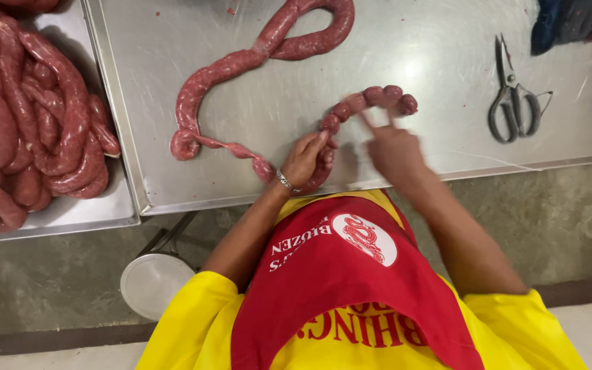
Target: The person ties sections of sausage casing filled with meat by hand to create individual links. They use a length of thin white string to tie knots between links and cut the string with a pair of scissors.
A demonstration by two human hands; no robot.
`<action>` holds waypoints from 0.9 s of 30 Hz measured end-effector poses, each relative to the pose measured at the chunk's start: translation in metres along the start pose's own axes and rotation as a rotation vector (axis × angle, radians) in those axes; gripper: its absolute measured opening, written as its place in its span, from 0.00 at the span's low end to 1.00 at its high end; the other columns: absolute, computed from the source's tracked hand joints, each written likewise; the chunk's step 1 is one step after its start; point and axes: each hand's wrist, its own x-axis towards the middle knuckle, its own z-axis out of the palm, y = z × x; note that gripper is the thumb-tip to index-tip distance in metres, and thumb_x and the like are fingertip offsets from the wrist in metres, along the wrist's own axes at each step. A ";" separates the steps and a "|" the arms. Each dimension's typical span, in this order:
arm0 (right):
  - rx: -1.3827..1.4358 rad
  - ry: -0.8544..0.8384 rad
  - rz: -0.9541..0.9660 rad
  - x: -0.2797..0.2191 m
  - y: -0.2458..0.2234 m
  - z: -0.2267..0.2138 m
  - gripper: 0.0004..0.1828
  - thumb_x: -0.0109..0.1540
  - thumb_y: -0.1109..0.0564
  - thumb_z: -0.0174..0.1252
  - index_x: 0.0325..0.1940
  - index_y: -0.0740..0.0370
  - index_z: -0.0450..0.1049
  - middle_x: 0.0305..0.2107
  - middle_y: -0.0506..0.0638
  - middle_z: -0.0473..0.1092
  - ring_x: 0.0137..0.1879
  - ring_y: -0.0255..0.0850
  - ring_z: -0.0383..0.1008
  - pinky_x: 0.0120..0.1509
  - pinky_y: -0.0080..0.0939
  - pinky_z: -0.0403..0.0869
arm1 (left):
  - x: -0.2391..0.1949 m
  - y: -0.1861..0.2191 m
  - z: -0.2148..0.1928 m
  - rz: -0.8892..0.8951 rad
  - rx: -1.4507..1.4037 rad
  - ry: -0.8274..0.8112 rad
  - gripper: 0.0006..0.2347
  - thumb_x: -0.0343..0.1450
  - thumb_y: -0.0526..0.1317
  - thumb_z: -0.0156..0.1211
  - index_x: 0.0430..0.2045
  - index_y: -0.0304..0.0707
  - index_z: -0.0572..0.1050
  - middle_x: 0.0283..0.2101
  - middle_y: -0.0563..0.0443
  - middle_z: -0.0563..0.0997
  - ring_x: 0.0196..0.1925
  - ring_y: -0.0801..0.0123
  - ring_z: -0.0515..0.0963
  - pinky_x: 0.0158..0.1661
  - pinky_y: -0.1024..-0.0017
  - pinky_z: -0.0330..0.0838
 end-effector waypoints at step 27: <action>1.280 0.191 0.445 -0.302 0.188 0.132 0.15 0.70 0.50 0.64 0.36 0.63 0.78 0.27 0.49 0.67 0.35 0.37 0.62 0.36 0.38 0.60 | 0.059 -0.022 0.011 0.417 0.997 0.169 0.07 0.77 0.37 0.44 0.38 0.35 0.71 0.32 0.43 0.78 0.33 0.59 0.79 0.40 0.61 0.74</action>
